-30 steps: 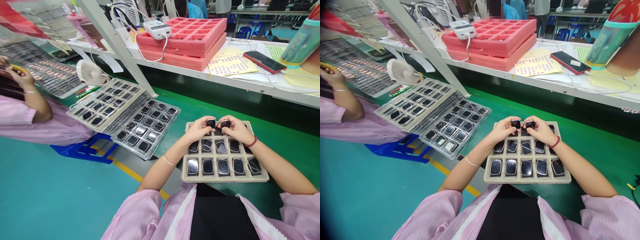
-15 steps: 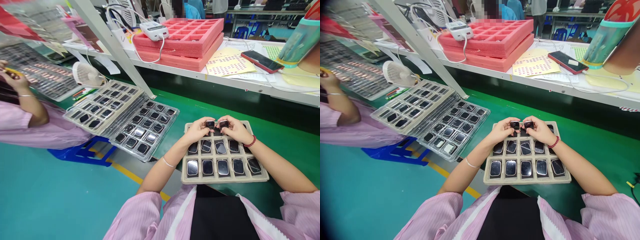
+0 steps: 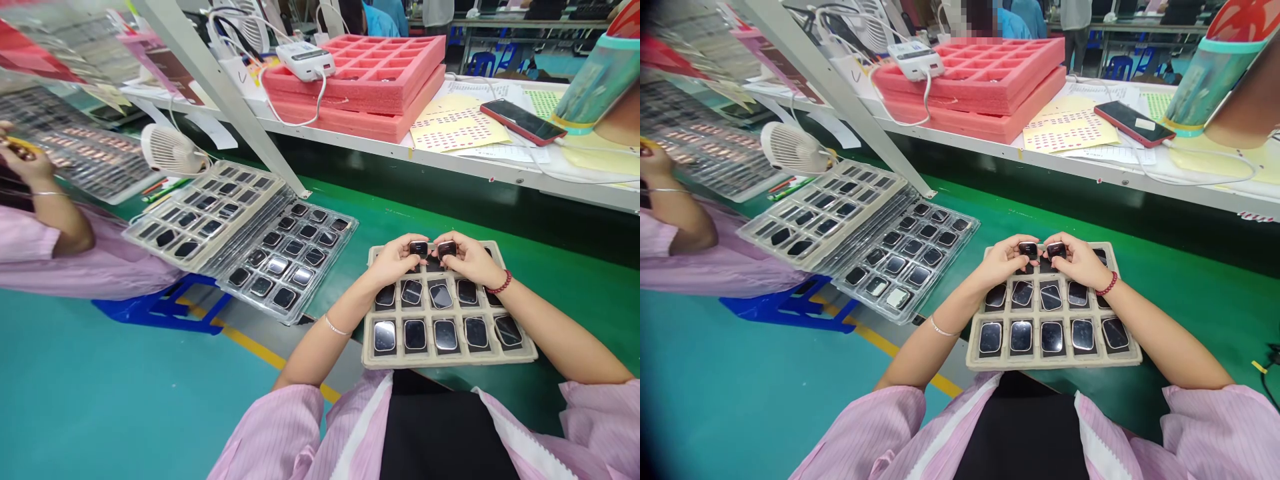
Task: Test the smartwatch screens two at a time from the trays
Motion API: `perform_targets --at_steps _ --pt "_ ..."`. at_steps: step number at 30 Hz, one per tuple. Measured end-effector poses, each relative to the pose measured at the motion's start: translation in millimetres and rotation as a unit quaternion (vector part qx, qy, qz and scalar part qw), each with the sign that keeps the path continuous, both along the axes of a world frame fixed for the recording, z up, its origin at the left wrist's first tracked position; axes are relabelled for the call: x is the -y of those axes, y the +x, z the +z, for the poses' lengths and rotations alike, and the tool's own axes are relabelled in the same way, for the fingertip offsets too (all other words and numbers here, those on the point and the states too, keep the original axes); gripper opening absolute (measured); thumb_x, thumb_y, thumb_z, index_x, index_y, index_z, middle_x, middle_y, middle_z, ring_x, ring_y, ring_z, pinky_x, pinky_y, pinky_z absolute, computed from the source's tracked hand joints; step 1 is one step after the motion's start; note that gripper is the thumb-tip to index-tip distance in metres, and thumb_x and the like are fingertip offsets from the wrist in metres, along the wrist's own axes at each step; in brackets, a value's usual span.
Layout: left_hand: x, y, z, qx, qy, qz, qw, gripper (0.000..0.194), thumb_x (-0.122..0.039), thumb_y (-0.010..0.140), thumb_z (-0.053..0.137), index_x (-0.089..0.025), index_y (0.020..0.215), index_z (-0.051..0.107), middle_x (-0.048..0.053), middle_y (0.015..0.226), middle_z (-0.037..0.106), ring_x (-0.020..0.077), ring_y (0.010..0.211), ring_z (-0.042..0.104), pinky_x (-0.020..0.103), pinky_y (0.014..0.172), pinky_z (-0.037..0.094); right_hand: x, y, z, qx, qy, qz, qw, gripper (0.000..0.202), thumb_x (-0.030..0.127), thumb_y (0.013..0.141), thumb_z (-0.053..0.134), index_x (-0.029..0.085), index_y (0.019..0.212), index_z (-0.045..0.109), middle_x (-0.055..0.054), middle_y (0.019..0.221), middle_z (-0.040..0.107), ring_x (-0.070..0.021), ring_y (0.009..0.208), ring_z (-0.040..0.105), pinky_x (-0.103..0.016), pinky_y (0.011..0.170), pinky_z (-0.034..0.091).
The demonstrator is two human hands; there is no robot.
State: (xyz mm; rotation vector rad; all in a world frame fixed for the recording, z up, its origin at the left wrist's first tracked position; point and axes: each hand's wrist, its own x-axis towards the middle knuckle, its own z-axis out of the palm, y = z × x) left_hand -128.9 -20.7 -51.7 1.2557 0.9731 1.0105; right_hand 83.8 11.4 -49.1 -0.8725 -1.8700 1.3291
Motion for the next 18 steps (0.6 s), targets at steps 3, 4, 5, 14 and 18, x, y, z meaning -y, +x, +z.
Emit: perform_targets --at_steps 3,4,5,14,18 --pt "0.7 0.0 2.0 -0.008 0.008 0.013 1.000 0.035 -0.022 0.079 0.064 -0.013 0.113 0.063 0.011 0.101 0.074 0.0154 0.074 0.072 0.020 0.057 0.049 -0.5 0.3 -0.4 0.002 -0.005 -0.003 1.000 0.032 0.013 0.076 0.061 0.021 0.107 0.062 -0.005 0.098 0.071 -0.0190 0.080 0.069 -0.035 0.076 0.058" --pt "1.0 -0.1 3.0 -0.011 0.011 0.019 1.000 0.032 -0.024 0.081 0.064 -0.012 0.110 0.064 0.010 0.098 0.074 0.0148 0.072 0.071 0.020 0.055 0.048 -0.4 0.3 -0.3 0.000 -0.008 -0.003 1.000 0.031 0.013 0.076 0.061 0.021 0.107 0.061 -0.005 0.097 0.071 -0.0190 0.080 0.069 -0.035 0.076 0.058" --pt "1.4 -0.1 4.1 -0.014 0.014 0.025 0.999 0.030 -0.025 0.081 0.063 -0.012 0.109 0.064 0.010 0.097 0.074 0.0143 0.070 0.071 0.019 0.054 0.048 -0.3 0.3 -0.1 -0.002 -0.011 -0.003 1.000 0.031 0.014 0.076 0.061 0.021 0.106 0.061 -0.004 0.096 0.071 -0.0190 0.079 0.069 -0.036 0.076 0.059" --pt "1.7 -0.5 6.3 -0.029 0.011 0.037 0.999 0.028 -0.024 0.082 0.060 -0.012 0.106 0.065 0.010 0.094 0.074 0.0143 0.067 0.070 0.020 0.052 0.047 0.4 0.0 2.4 0.003 -0.005 0.004 1.000 0.030 0.015 0.076 0.061 0.021 0.106 0.063 -0.005 0.097 0.071 -0.0197 0.083 0.069 -0.035 0.078 0.058" --pt "1.2 -1.0 4.0 -0.004 0.003 0.017 1.000 0.042 -0.016 0.075 0.062 -0.014 0.116 0.062 0.011 0.108 0.074 0.0166 0.080 0.073 0.020 0.058 0.051 0.5 -0.1 2.5 0.006 -0.002 0.003 1.000 0.031 0.016 0.076 0.062 0.021 0.107 0.062 -0.006 0.100 0.071 -0.0199 0.081 0.069 -0.036 0.076 0.058"
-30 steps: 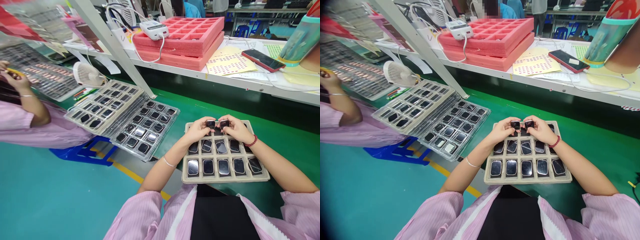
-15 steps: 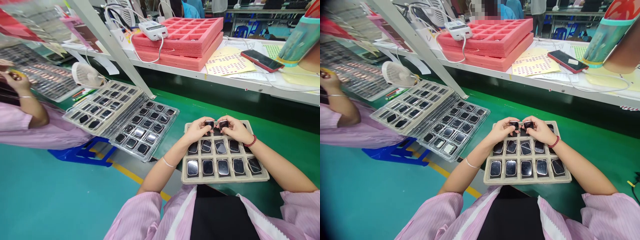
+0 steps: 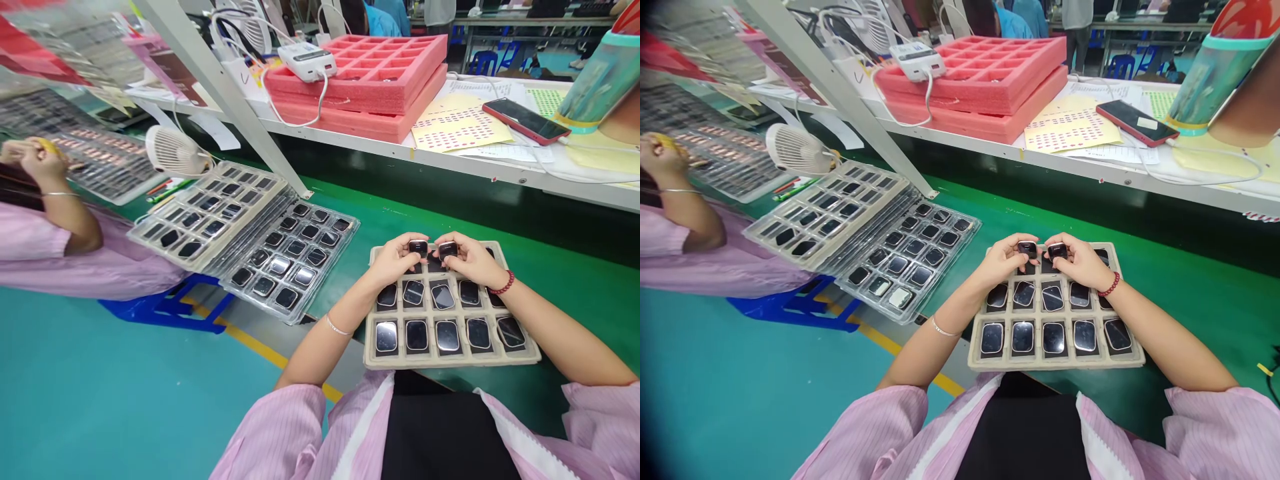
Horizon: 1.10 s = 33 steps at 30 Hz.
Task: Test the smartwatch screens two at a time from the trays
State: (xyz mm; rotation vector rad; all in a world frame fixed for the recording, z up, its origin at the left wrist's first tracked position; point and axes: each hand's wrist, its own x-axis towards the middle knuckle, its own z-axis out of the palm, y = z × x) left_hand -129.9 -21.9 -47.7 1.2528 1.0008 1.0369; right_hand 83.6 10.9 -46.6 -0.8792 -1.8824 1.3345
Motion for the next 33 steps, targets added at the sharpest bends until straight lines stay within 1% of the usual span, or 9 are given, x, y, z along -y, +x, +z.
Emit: perform_targets --at_steps 3,12,19,22,24,25,27,30,33 --pt "-1.0 -0.2 -2.9 0.013 0.001 -0.012 1.000 0.049 -0.013 0.073 0.061 -0.015 0.122 0.060 0.012 0.115 0.072 0.0180 0.088 0.073 0.021 0.063 0.053 -0.1 0.0 0.3 0.002 0.000 -0.003 1.000 0.031 0.017 0.077 0.063 0.021 0.107 0.062 -0.005 0.098 0.072 -0.0204 0.081 0.069 -0.037 0.077 0.059" --pt "-1.1 -1.0 -3.9 0.020 0.013 -0.014 1.000 0.044 -0.017 0.076 0.059 -0.016 0.121 0.059 0.010 0.108 0.073 0.0161 0.081 0.072 0.021 0.059 0.051 -1.0 0.7 0.2 0.005 -0.006 -0.004 1.000 0.033 0.017 0.076 0.063 0.022 0.108 0.062 -0.005 0.101 0.071 -0.0211 0.083 0.070 -0.037 0.077 0.058" --pt "-4.4 -1.0 -4.0 0.052 -0.021 -0.005 0.998 0.053 -0.005 0.059 0.053 -0.017 0.111 0.052 0.004 0.099 0.070 0.0113 0.075 0.067 0.021 0.062 0.048 -1.3 0.3 1.4 -0.001 -0.015 -0.002 1.000 0.033 0.018 0.076 0.064 0.022 0.108 0.062 -0.006 0.099 0.072 -0.0222 0.088 0.071 -0.038 0.081 0.058" --pt "-6.2 0.5 -1.4 0.082 -0.031 0.010 0.996 0.055 -0.003 0.056 0.055 -0.018 0.109 0.051 -0.001 0.088 0.066 0.0073 0.067 0.062 0.019 0.062 0.046 -1.1 -0.2 1.1 -0.006 -0.016 -0.004 1.000 0.033 0.016 0.076 0.064 0.022 0.108 0.061 -0.005 0.098 0.073 -0.0217 0.085 0.071 -0.039 0.080 0.059" --pt "1.9 1.5 10.6 0.126 -0.059 -0.014 0.990 0.058 -0.003 0.053 0.056 -0.020 0.108 0.050 -0.004 0.080 0.063 0.0051 0.058 0.057 0.016 0.053 0.041 -1.1 -0.3 0.5 -0.009 -0.015 -0.007 1.000 0.032 0.016 0.076 0.064 0.022 0.107 0.061 -0.005 0.097 0.073 -0.0209 0.080 0.070 -0.039 0.077 0.060" --pt "10.4 1.8 21.1 0.153 -0.079 -0.051 0.984 0.058 -0.003 0.052 0.057 -0.020 0.108 0.050 -0.004 0.078 0.062 0.0045 0.054 0.055 0.015 0.048 0.037 -1.1 -0.1 0.2 -0.011 -0.015 -0.010 1.000 0.031 0.017 0.077 0.064 0.023 0.107 0.062 -0.005 0.097 0.073 -0.0209 0.080 0.071 -0.038 0.076 0.060" --pt "35.3 2.3 50.1 0.211 -0.118 -0.182 0.953 0.058 -0.004 0.051 0.059 -0.021 0.106 0.052 -0.003 0.078 0.063 0.0046 0.048 0.052 0.015 0.042 0.033 -1.5 1.2 -0.5 -0.014 -0.022 -0.013 1.000 0.030 0.020 0.078 0.067 0.023 0.108 0.063 -0.006 0.098 0.074 -0.0216 0.081 0.071 -0.036 0.073 0.060" --pt "77.3 2.7 101.8 0.254 -0.161 -0.365 0.881 0.051 -0.008 0.055 0.062 -0.020 0.105 0.057 0.000 0.078 0.064 0.0098 0.051 0.058 0.020 0.046 0.045 -3.5 5.7 -1.9 -0.023 -0.067 -0.013 0.997 0.032 0.030 0.084 0.069 0.023 0.115 0.063 -0.009 0.106 0.075 -0.0219 0.081 0.072 -0.034 0.065 0.061" --pt "101.6 2.3 139.7 0.250 -0.182 -0.437 0.845 0.045 -0.010 0.054 0.063 -0.019 0.097 0.064 0.004 0.082 0.064 0.0137 0.060 0.062 0.023 0.052 0.051 -7.9 10.7 -1.2 -0.062 -0.148 -0.009 0.987 0.039 0.044 0.092 0.063 0.024 0.126 0.062 -0.011 0.114 0.074 -0.0219 0.082 0.073 -0.035 0.065 0.063"
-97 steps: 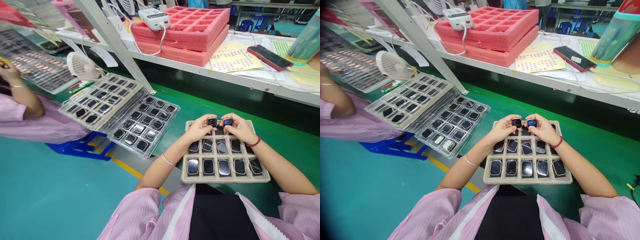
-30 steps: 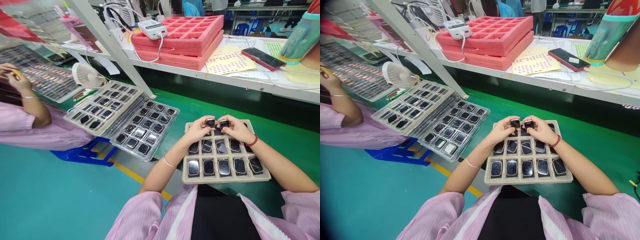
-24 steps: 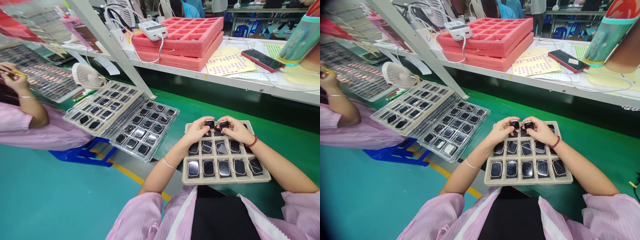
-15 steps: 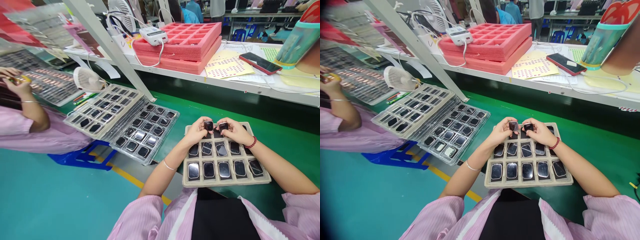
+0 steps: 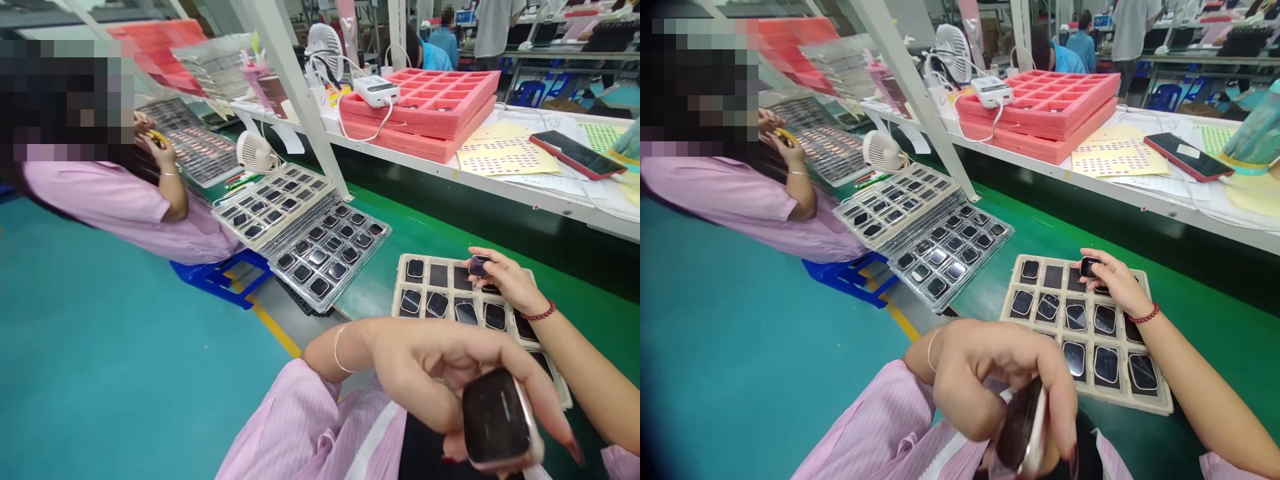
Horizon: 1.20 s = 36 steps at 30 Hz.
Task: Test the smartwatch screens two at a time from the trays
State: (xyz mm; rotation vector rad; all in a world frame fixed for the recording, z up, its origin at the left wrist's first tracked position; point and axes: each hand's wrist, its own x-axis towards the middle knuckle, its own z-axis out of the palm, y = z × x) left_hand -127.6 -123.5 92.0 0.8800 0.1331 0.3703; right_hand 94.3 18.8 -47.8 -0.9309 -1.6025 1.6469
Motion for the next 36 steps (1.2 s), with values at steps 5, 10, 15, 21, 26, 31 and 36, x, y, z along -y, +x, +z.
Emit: perform_targets --at_steps 5,10,15,21,26,31,36 --pt "15.8 0.7 14.7 -0.011 0.023 0.013 1.000 0.040 -0.015 0.058 0.060 -0.021 0.096 0.070 0.005 0.083 0.066 0.0187 0.071 0.069 0.024 0.054 0.051 1.1 4.0 25.4 -0.066 -0.069 0.016 0.995 0.043 0.052 0.095 0.057 0.027 0.130 0.062 -0.012 0.125 0.070 -0.0270 0.098 0.073 -0.040 0.071 0.065" --pt "-1.9 3.3 -5.9 -0.036 0.083 0.269 0.959 0.046 -0.012 0.065 0.060 -0.022 0.110 0.064 0.000 0.072 0.062 0.0100 0.054 0.059 0.019 0.048 0.045 46.3 5.4 85.3 -0.083 -0.020 0.032 0.996 0.042 0.060 0.083 0.069 0.029 0.111 0.064 -0.011 0.119 0.068 -0.0296 0.095 0.073 -0.036 0.060 0.064" --pt "-75.7 16.6 -56.3 -0.119 0.114 0.450 0.878 0.062 -0.005 0.058 0.061 -0.021 0.117 0.053 0.000 0.085 0.065 0.0066 0.059 0.059 0.016 0.050 0.041 113.8 -0.1 131.7 -0.214 -0.098 0.143 0.961 0.048 0.057 0.068 0.086 0.028 0.098 0.063 -0.005 0.096 0.065 -0.0157 0.062 0.065 -0.027 0.049 0.057" --pt "-91.7 28.9 -89.5 -0.210 0.082 0.403 0.887 0.063 -0.012 0.061 0.063 -0.018 0.122 0.048 0.002 0.092 0.066 0.0077 0.061 0.060 0.019 0.051 0.038 144.9 2.9 157.9 -0.169 -0.169 0.216 0.947 0.051 0.045 0.068 0.091 0.020 0.102 0.061 -0.004 0.099 0.064 -0.0117 0.078 0.064 -0.020 0.064 0.056" --pt "-87.9 25.3 -86.2 -0.213 0.101 0.436 0.869 0.057 -0.018 0.065 0.069 -0.016 0.120 0.052 0.003 0.091 0.067 0.0097 0.064 0.062 0.021 0.053 0.040 138.4 2.9 149.5 -0.228 -0.174 0.199 0.937 0.048 0.047 0.074 0.086 0.018 0.105 0.063 -0.005 0.097 0.068 -0.0128 0.074 0.069 -0.022 0.062 0.057" --pt "-95.9 18.9 -85.4 -0.210 0.159 0.493 0.829 0.036 -0.018 0.069 0.069 -0.014 0.103 0.057 0.001 0.084 0.066 0.0085 0.064 0.060 0.021 0.058 0.043 72.2 6.9 108.1 -0.184 -0.052 0.061 0.980 0.040 0.045 0.092 0.068 0.021 0.124 0.064 -0.013 0.118 0.070 -0.0222 0.094 0.075 -0.026 0.066 0.063" --pt "-98.9 14.6 -85.6 -0.224 0.175 0.494 0.821 0.045 -0.008 0.065 0.063 -0.015 0.109 0.055 0.002 0.094 0.067 0.0112 0.075 0.067 0.023 0.069 0.050 18.0 10.0 64.7 -0.085 -0.010 -0.017 0.996 0.043 0.028 0.085 0.074 0.022 0.126 0.062 -0.010 0.117 0.072 -0.0190 0.091 0.075 -0.024 0.068 0.063"
